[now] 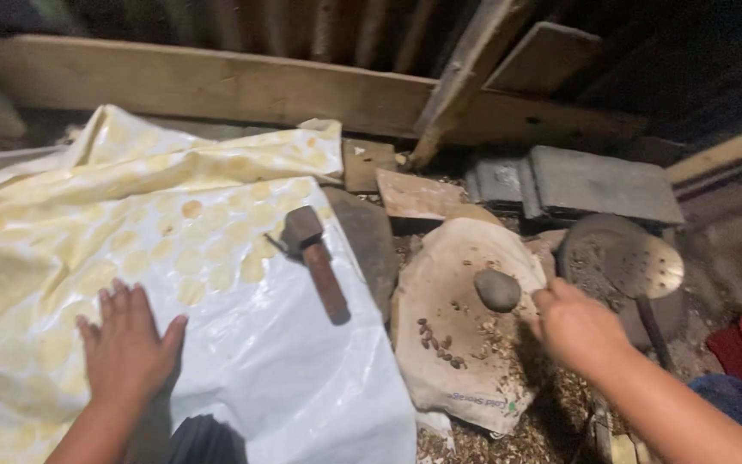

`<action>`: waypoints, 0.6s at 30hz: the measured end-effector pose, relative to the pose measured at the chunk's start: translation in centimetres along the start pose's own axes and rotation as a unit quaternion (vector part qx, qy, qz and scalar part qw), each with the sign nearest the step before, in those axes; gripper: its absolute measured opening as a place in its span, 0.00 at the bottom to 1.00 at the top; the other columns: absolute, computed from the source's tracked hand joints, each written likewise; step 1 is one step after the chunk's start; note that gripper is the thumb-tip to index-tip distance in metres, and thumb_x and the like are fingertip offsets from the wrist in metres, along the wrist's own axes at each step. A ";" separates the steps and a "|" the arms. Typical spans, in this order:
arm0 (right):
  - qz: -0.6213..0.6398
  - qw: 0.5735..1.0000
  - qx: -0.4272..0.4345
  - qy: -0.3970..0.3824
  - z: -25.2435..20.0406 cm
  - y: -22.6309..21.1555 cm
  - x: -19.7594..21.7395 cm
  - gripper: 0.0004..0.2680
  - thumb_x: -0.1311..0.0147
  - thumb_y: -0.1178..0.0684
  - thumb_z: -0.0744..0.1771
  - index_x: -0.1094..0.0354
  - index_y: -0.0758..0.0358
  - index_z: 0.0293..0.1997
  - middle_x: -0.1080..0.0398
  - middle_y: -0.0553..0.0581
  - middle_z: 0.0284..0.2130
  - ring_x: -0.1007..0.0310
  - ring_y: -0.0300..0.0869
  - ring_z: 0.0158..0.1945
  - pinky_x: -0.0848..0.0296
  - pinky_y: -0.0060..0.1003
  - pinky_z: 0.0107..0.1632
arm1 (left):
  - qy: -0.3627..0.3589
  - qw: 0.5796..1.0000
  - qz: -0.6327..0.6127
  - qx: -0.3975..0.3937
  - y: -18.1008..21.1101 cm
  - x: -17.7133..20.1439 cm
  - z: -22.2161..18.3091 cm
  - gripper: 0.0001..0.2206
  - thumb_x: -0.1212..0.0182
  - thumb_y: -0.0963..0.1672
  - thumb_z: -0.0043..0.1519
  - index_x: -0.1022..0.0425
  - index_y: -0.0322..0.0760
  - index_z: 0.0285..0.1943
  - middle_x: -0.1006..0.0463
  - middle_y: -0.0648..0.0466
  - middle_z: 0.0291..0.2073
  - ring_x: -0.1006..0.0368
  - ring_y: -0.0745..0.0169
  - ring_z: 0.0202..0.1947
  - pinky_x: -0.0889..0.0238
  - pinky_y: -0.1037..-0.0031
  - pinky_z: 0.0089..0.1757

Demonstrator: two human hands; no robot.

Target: Cracking seeds with a hammer and grinding them with a stone mortar

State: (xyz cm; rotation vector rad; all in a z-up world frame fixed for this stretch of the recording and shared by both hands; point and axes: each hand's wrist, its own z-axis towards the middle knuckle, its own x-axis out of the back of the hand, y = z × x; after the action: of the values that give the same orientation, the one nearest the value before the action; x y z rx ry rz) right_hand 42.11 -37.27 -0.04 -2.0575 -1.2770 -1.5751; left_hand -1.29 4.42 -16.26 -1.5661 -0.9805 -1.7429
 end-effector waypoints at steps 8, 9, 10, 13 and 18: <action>0.155 0.882 -0.421 -0.142 -4.0 23.5 -25.6 0.27 0.53 0.34 0.69 0.40 0.65 0.71 0.40 0.73 0.69 0.29 0.65 0.65 0.27 0.62 0.62 | -0.050 0.996 -0.076 0.015 -3.3 7.9 -2.2 0.36 0.36 0.50 0.55 0.35 0.31 0.74 0.52 0.28 0.79 0.49 0.30 0.76 0.40 0.41 0.60; 0.206 0.884 -0.397 -0.135 -3.6 26.0 -31.7 0.26 0.51 0.35 0.68 0.34 0.70 0.66 0.34 0.73 0.64 0.26 0.63 0.61 0.26 0.56 0.62 | 0.003 0.987 -0.146 -0.063 -4.8 7.2 -2.5 0.38 0.31 0.44 0.46 0.31 0.26 0.70 0.45 0.21 0.76 0.44 0.23 0.74 0.41 0.40 0.61; 0.256 0.884 -0.372 -0.122 -2.9 28.6 -37.1 0.25 0.48 0.36 0.68 0.28 0.74 0.60 0.28 0.73 0.58 0.22 0.60 0.58 0.25 0.50 0.61 | 0.063 0.964 -0.218 -0.138 -6.1 6.3 -2.5 0.40 0.25 0.38 0.36 0.26 0.21 0.66 0.38 0.15 0.73 0.38 0.18 0.72 0.41 0.38 0.61; 0.676 0.632 -0.379 -0.021 -7.3 21.9 -26.1 0.12 0.54 0.56 0.73 0.32 0.64 0.63 0.34 0.61 0.23 0.42 0.46 0.21 0.39 0.43 0.25 | 0.050 0.970 -0.079 -0.222 1.1 11.4 -5.8 0.20 0.47 0.37 0.60 0.22 0.47 0.60 0.37 0.41 0.79 0.46 0.42 0.82 0.45 0.53 0.71; 0.381 0.823 -0.421 0.013 -11.2 18.1 -16.5 0.21 0.54 0.56 0.71 0.45 0.58 0.76 0.29 0.71 0.49 0.29 0.56 0.42 0.30 0.51 0.44 | -0.073 0.975 -0.075 -0.196 9.1 -3.7 -11.5 0.27 0.27 0.56 0.44 0.20 0.69 0.57 0.31 0.56 0.67 0.37 0.53 0.71 0.40 0.62 0.65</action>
State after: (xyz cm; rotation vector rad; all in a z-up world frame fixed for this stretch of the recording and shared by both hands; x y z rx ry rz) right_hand 48.01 -63.11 -4.87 -2.4695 0.4281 -1.8355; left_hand 0.27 -10.35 -19.12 -1.9316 -0.8775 -2.0444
